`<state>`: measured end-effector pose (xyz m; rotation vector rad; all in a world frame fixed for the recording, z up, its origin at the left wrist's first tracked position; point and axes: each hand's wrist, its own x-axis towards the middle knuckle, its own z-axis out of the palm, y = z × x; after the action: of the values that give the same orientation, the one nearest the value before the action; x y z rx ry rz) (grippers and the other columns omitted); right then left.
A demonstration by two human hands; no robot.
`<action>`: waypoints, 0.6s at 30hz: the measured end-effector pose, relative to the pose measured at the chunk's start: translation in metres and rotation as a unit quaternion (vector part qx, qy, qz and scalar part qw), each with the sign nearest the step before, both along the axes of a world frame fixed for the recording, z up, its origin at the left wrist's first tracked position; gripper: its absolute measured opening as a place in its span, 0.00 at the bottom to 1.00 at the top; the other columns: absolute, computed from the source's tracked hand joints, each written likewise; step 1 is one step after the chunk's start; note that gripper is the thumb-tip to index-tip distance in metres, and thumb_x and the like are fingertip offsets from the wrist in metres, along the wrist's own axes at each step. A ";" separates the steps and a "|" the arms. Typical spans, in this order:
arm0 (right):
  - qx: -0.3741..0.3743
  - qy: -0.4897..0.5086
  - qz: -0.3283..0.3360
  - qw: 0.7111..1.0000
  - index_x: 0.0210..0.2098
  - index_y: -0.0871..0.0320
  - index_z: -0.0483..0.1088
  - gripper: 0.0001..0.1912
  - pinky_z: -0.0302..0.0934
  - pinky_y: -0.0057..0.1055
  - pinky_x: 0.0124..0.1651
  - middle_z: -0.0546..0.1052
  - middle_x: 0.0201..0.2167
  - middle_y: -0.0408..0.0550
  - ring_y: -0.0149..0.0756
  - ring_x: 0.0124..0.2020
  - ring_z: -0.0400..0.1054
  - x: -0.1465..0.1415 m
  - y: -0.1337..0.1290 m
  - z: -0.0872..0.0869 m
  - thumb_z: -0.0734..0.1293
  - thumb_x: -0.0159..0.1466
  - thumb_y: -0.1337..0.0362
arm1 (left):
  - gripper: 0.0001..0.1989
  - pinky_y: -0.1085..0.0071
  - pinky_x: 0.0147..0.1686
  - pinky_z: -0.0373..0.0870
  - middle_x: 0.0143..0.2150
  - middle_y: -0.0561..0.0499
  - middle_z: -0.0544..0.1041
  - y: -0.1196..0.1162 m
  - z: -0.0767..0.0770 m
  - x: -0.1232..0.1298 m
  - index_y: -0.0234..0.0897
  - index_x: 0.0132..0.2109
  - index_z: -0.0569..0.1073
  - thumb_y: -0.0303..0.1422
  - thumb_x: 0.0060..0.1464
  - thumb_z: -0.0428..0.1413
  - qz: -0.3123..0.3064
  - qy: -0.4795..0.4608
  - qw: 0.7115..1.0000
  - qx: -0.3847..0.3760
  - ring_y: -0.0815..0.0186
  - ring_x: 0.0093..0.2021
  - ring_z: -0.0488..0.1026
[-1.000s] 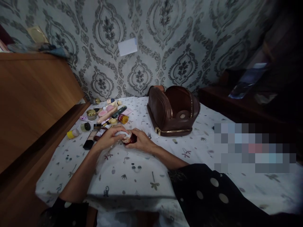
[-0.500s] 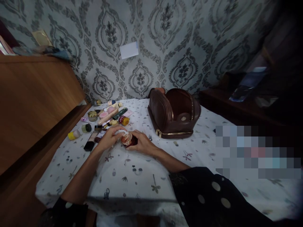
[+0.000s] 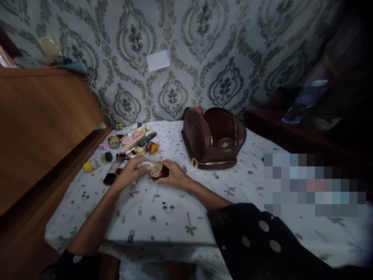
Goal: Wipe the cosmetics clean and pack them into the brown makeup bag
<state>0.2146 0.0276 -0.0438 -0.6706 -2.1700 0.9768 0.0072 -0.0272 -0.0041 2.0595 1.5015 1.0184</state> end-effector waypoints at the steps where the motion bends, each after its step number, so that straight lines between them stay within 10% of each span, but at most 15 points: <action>1: 0.001 -0.002 0.002 1.000 0.47 0.57 0.74 0.27 0.61 0.32 0.44 0.72 0.37 0.44 0.38 0.39 0.68 0.000 0.000 0.000 0.78 0.48 0.63 | 0.12 0.63 0.46 0.68 0.40 0.46 0.80 -0.002 0.001 0.000 0.37 0.41 0.79 0.39 0.56 0.56 0.002 0.005 1.000 -0.002 0.57 0.42 0.75; 18: -0.005 0.029 0.031 0.999 0.51 0.59 0.72 0.31 0.61 0.33 0.47 0.71 0.39 0.46 0.39 0.42 0.68 0.000 0.002 -0.006 0.79 0.49 0.63 | 0.12 0.62 0.47 0.67 0.42 0.46 0.74 -0.044 0.012 0.027 0.38 0.45 0.77 0.35 0.63 0.50 0.016 0.149 0.988 0.041 0.58 0.45 0.71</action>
<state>0.2146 0.0301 -0.0497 -0.5769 -2.1473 1.0272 0.0345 -0.0711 0.0080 2.3353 1.6635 0.8235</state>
